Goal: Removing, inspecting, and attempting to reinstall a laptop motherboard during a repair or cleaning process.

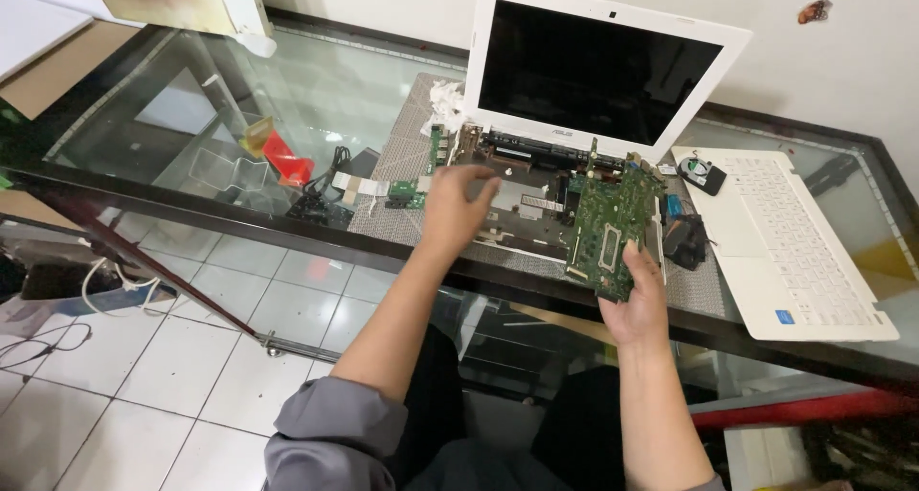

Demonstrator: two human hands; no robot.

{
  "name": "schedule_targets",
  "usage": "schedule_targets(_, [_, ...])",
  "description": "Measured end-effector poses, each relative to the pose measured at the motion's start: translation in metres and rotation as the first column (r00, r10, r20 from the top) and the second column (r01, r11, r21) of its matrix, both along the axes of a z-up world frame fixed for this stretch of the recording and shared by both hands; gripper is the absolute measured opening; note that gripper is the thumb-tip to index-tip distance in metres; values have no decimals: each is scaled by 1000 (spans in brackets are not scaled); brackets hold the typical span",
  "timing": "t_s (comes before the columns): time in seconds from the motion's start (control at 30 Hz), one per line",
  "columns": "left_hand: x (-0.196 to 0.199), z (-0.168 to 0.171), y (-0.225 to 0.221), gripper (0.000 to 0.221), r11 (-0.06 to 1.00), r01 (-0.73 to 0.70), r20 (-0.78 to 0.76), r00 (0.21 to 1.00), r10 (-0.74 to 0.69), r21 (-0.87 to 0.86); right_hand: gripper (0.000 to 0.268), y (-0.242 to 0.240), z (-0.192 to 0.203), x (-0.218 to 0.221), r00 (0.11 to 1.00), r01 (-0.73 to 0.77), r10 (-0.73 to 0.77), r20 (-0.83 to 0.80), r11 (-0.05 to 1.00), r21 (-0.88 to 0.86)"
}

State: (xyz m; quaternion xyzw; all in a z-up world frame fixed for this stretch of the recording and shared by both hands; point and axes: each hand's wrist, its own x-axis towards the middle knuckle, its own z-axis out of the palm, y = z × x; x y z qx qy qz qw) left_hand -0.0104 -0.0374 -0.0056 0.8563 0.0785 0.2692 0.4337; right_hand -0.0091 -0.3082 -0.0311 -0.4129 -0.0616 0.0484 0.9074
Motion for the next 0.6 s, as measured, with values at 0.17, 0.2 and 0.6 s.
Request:
schedule_targets(0.17, [11, -14, 31, 21, 928, -209, -59, 970, 238, 309, 28, -6, -11, 7, 1000, -3, 3, -7, 1000, 5])
schedule_targets(0.2, [13, -17, 34, 21, 907, -227, -75, 960, 270, 355, 28, -6, -12, 8, 1000, -2, 2, -7, 1000, 5])
schedule_targets(0.6, [50, -22, 43, 22, 872, -180, -176, 942, 286, 455, 25, -8, -22, 11, 999, 29, -29, -22, 1000, 11])
